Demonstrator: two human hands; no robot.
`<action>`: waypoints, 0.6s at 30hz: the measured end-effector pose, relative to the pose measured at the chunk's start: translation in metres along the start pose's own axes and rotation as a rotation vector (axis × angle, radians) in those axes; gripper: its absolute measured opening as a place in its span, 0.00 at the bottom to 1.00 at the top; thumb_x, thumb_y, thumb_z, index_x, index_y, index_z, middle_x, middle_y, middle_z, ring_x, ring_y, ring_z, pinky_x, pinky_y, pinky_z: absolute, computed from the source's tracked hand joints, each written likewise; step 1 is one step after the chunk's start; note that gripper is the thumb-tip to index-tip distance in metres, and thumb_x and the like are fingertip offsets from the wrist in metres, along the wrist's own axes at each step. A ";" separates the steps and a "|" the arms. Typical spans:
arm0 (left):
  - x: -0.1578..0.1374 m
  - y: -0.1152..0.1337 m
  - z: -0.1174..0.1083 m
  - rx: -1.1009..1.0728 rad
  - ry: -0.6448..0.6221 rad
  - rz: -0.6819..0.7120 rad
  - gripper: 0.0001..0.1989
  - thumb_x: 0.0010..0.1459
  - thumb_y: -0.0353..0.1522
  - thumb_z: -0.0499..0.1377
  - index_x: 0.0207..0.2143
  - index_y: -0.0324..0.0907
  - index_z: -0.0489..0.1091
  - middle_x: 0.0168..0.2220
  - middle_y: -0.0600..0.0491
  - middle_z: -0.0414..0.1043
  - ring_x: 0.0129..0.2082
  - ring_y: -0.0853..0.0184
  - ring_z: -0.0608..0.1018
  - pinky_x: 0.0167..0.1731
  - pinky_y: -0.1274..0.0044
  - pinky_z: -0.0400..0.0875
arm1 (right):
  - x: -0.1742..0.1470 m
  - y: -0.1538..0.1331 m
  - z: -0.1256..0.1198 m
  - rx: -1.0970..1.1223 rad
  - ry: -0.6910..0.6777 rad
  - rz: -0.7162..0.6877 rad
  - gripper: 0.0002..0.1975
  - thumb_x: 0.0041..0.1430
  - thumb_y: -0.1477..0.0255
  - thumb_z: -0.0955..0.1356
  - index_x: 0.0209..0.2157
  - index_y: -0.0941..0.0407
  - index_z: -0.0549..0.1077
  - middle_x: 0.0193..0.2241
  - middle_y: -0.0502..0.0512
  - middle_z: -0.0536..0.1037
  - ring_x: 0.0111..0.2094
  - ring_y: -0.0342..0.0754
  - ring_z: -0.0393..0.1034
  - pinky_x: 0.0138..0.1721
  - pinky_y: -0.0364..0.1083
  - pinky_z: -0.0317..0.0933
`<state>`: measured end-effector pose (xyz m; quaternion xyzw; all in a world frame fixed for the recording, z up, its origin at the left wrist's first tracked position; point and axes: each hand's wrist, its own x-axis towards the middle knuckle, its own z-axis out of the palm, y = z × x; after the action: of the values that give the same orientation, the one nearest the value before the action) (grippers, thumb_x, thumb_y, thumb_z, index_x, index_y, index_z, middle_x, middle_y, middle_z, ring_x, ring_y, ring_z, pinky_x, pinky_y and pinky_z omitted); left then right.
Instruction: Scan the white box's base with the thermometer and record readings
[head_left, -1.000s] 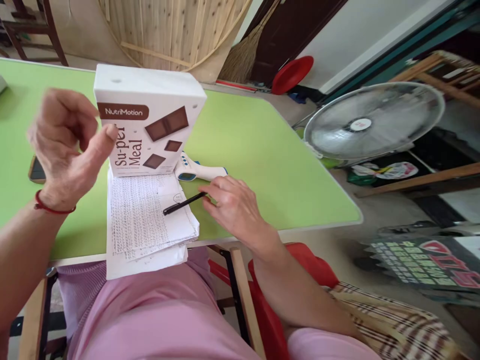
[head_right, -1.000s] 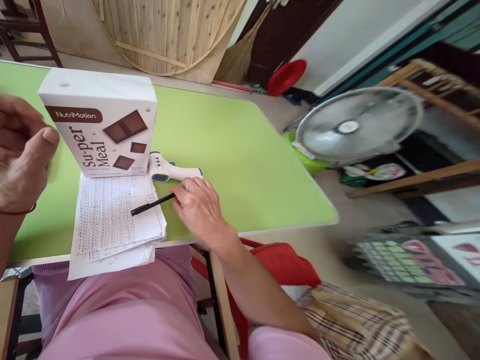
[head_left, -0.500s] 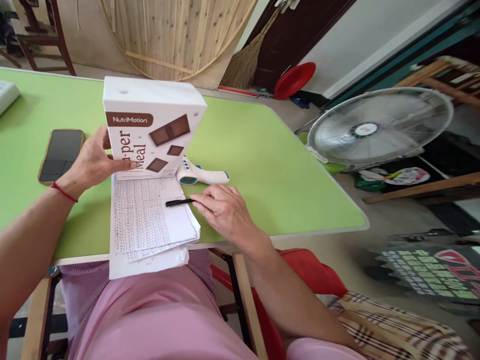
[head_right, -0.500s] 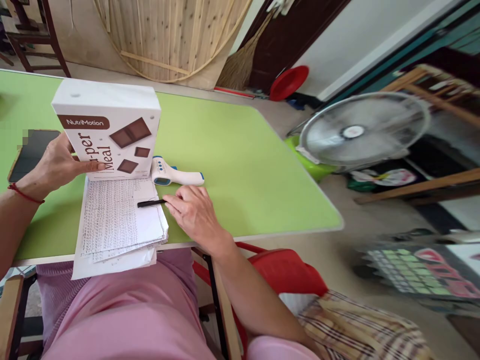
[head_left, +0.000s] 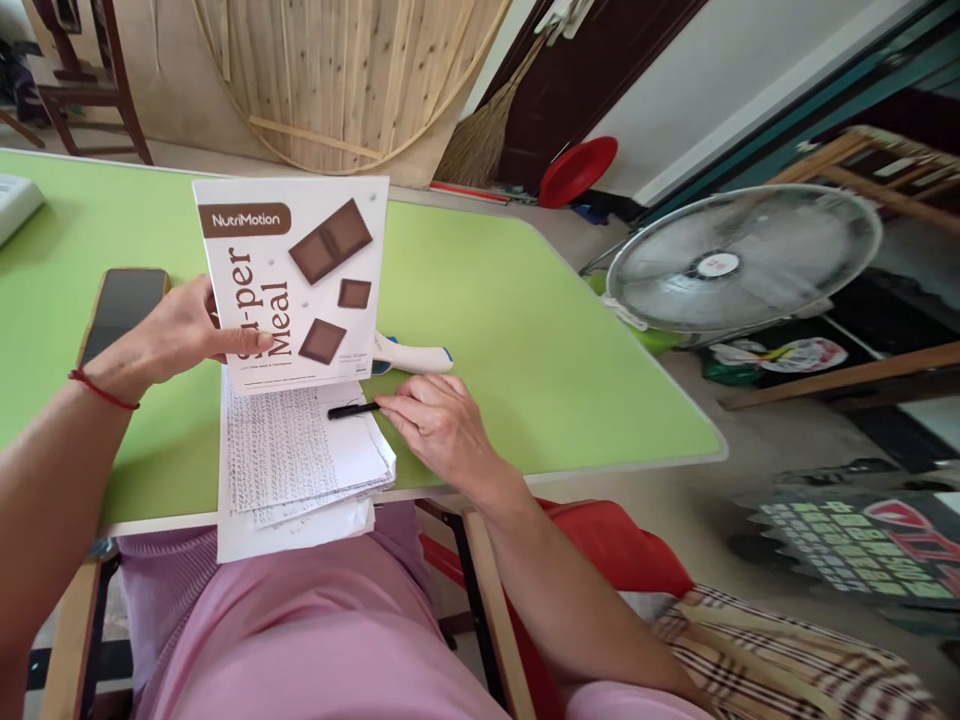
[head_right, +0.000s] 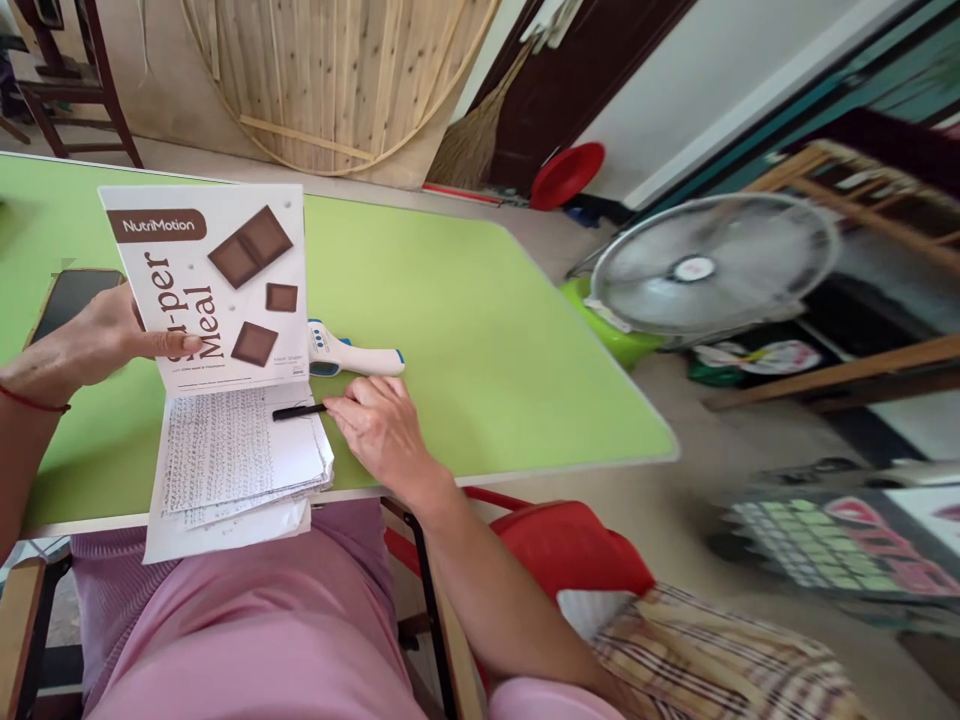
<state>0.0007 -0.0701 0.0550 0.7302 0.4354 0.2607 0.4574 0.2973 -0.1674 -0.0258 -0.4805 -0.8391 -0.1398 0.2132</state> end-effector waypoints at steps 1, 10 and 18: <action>0.000 0.001 -0.001 0.001 -0.012 -0.012 0.32 0.45 0.42 0.71 0.50 0.37 0.70 0.42 0.45 0.77 0.39 0.59 0.77 0.32 0.76 0.72 | 0.000 0.000 0.000 0.000 0.004 -0.002 0.11 0.64 0.72 0.66 0.34 0.55 0.80 0.27 0.53 0.76 0.31 0.47 0.66 0.36 0.47 0.57; 0.001 -0.002 0.000 -0.085 -0.185 0.098 0.31 0.47 0.38 0.69 0.53 0.41 0.67 0.50 0.44 0.74 0.48 0.55 0.76 0.43 0.70 0.74 | 0.006 0.004 -0.002 0.183 -0.004 0.104 0.09 0.60 0.74 0.66 0.40 0.56 0.77 0.28 0.53 0.78 0.32 0.48 0.71 0.39 0.49 0.62; 0.002 -0.006 0.001 -0.115 -0.253 0.134 0.32 0.50 0.37 0.68 0.56 0.41 0.64 0.52 0.43 0.72 0.49 0.54 0.76 0.45 0.68 0.74 | 0.053 0.035 0.007 0.064 -0.261 0.230 0.28 0.46 0.78 0.67 0.52 0.60 0.70 0.44 0.65 0.76 0.44 0.59 0.69 0.43 0.55 0.62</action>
<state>-0.0004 -0.0679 0.0498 0.7574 0.3088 0.2212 0.5311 0.3026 -0.1069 -0.0047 -0.5802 -0.8033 -0.0241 0.1324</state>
